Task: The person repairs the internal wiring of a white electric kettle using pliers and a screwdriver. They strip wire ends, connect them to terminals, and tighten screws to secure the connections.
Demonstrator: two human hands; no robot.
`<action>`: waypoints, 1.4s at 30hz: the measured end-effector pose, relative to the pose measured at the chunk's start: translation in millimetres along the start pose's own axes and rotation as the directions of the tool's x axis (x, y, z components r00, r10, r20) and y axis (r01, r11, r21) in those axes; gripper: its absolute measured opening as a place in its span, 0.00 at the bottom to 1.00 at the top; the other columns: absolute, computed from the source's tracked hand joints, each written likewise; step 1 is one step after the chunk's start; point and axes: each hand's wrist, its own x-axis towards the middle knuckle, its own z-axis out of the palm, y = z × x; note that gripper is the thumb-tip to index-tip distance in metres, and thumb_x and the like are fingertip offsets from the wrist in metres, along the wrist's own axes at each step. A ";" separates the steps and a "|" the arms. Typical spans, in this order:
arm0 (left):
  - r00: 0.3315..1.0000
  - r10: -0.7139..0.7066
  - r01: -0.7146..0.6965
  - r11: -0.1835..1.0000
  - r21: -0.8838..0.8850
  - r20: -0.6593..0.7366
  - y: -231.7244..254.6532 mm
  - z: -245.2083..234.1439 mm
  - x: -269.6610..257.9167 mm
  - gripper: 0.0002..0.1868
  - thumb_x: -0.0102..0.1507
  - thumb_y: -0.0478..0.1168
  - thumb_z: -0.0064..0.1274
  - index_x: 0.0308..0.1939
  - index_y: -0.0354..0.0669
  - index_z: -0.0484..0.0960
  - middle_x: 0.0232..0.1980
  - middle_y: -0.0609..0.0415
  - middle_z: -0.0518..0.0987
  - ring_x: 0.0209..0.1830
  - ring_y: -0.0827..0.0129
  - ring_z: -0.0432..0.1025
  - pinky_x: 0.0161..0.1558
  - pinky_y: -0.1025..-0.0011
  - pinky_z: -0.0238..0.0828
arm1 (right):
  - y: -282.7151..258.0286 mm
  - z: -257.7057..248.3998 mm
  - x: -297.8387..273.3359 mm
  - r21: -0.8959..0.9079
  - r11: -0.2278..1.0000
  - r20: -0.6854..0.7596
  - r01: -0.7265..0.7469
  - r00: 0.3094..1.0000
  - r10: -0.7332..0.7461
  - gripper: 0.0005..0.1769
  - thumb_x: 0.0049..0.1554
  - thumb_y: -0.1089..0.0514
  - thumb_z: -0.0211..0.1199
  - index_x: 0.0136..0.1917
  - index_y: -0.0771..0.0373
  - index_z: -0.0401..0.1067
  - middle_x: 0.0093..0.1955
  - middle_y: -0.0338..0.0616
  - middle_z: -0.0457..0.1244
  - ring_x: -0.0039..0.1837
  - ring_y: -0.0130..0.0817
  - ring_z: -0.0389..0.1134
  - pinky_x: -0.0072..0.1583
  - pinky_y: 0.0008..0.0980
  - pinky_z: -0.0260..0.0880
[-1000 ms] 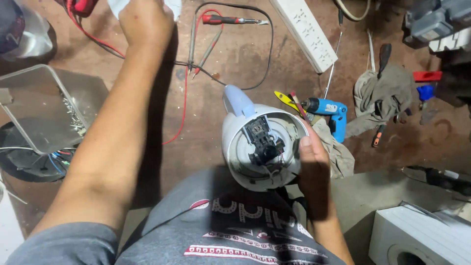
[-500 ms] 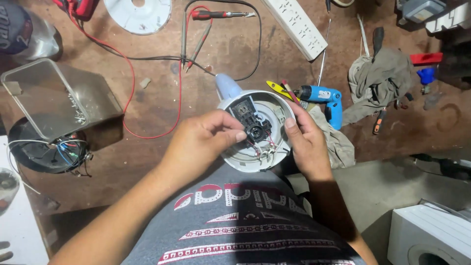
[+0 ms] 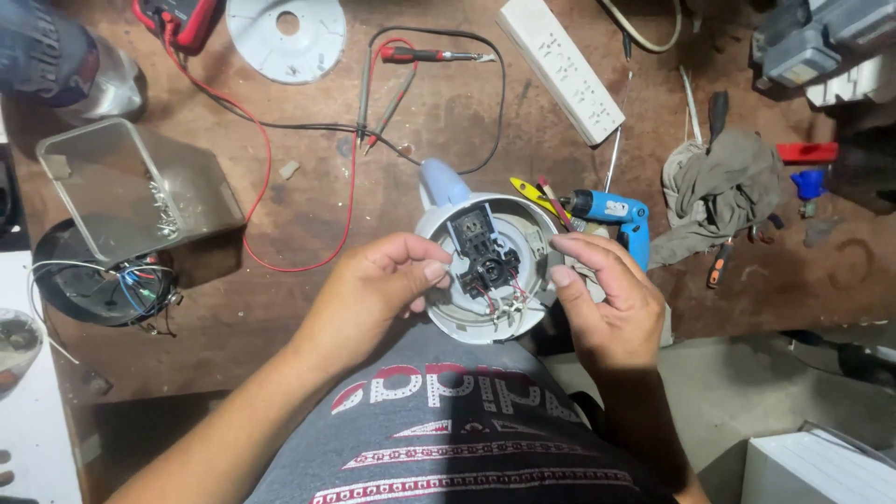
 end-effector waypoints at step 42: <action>0.987 -0.160 0.146 0.936 -0.320 -0.017 -19.3 -39.8 27.1 0.13 0.71 0.40 0.67 0.57 0.38 0.90 0.48 0.45 0.92 0.28 0.77 0.69 0.29 0.78 0.60 | 16.3 49.8 163.0 0.569 0.820 0.213 -0.060 0.974 -0.077 0.16 0.74 0.67 0.68 0.69 0.61 0.65 0.61 0.50 0.69 0.55 0.39 0.76 0.62 0.38 0.88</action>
